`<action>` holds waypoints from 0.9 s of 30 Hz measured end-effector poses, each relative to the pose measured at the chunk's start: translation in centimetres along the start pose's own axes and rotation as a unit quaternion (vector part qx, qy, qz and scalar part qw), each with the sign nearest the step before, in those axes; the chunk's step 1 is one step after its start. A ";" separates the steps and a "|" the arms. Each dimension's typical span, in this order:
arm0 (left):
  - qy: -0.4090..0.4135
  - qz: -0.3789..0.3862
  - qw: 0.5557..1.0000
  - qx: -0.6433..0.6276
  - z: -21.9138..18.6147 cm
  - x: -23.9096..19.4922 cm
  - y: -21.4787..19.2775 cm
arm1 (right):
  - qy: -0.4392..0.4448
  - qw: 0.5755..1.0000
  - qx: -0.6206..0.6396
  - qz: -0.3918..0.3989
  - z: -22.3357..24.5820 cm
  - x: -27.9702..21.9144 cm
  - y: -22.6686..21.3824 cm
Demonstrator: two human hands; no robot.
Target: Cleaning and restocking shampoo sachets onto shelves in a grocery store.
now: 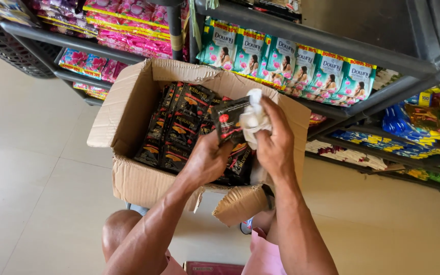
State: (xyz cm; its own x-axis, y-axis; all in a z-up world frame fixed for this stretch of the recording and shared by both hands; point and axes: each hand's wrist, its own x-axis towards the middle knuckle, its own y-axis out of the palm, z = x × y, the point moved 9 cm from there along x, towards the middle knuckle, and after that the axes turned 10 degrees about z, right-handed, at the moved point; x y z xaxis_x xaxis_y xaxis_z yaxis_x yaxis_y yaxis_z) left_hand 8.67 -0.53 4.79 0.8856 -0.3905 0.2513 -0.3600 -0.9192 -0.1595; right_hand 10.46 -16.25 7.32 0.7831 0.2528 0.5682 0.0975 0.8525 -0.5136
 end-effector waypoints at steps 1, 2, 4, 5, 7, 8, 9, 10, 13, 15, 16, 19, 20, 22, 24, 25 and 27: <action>0.002 0.001 1.000 0.001 0.2 0.2 0.1 | -0.001 1.000 -0.001 -0.002 0.4 -0.1 -0.4; 0.007 -0.022 0.999 -0.029 0.4 0.2 -0.2 | 0.065 0.994 0.088 0.022 -0.6 -0.2 -0.2; 0.010 -0.045 0.997 -0.058 0.1 0.6 -1.0 | 0.130 0.974 0.178 0.046 -1.9 -0.8 0.4; 0.035 -0.068 0.995 -0.059 -1.0 0.8 -1.7 | 0.127 0.960 0.243 0.063 -2.5 -0.9 0.9; 0.059 -0.092 0.992 -0.060 -1.8 0.9 -2.2 | 0.124 0.940 0.307 0.082 -2.8 -1.1 1.6; 0.046 -0.104 0.992 -0.051 -1.4 0.9 -2.2 | 0.134 0.957 0.243 0.088 -2.8 -1.1 1.6; 0.033 -0.117 0.992 -0.041 -1.0 0.9 -2.2 | 0.142 0.969 0.178 0.093 -2.8 -1.0 1.6; 0.031 -0.119 0.992 -0.040 -2.0 0.7 -2.2 | 0.141 0.969 0.180 0.095 -3.5 -1.5 2.0; 0.103 -0.112 0.988 -0.015 -4.0 0.5 -1.7 | 0.142 0.959 0.245 0.024 -4.4 -1.8 2.0; 0.105 -0.228 0.961 0.120 -2.1 -0.6 -2.4 | 0.248 0.927 0.244 -0.143 -4.8 -2.4 0.1; 0.105 -0.229 0.960 0.122 -2.7 -0.6 -2.4 | 0.247 0.926 0.246 -0.143 -4.3 -2.2 0.2; 0.168 -0.230 0.918 0.277 -5.6 -1.1 -0.9 | 0.227 0.909 0.229 -0.263 -3.4 -2.7 -1.4; 0.145 -0.186 0.930 0.283 -5.1 -0.6 0.1 | 0.199 0.928 0.177 -0.262 -2.7 -2.6 -1.9; 0.121 -0.145 0.938 0.292 -4.0 -0.2 1.3 | 0.168 0.943 0.129 -0.256 -1.2 -2.7 -2.5; 0.176 -0.137 0.941 0.256 -3.7 -0.2 2.0 | 0.109 0.986 -0.013 -0.128 2.3 -1.6 -1.7; 0.176 -0.139 0.939 0.260 -3.9 -0.3 1.5 | 0.107 0.986 -0.009 -0.128 2.5 -1.3 -1.6; 0.134 -0.088 0.974 0.162 -3.2 0.1 1.0 | -0.026 0.994 0.104 0.001 5.0 0.0 0.7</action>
State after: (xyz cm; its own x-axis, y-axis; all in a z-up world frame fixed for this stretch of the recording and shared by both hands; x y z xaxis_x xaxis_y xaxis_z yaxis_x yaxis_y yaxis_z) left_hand 7.46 -1.63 7.68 0.8017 -0.2680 0.5344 -0.0603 -0.9256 -0.3737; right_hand 7.48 -13.40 10.17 0.7501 0.2740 0.6019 -0.0385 0.9267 -0.3739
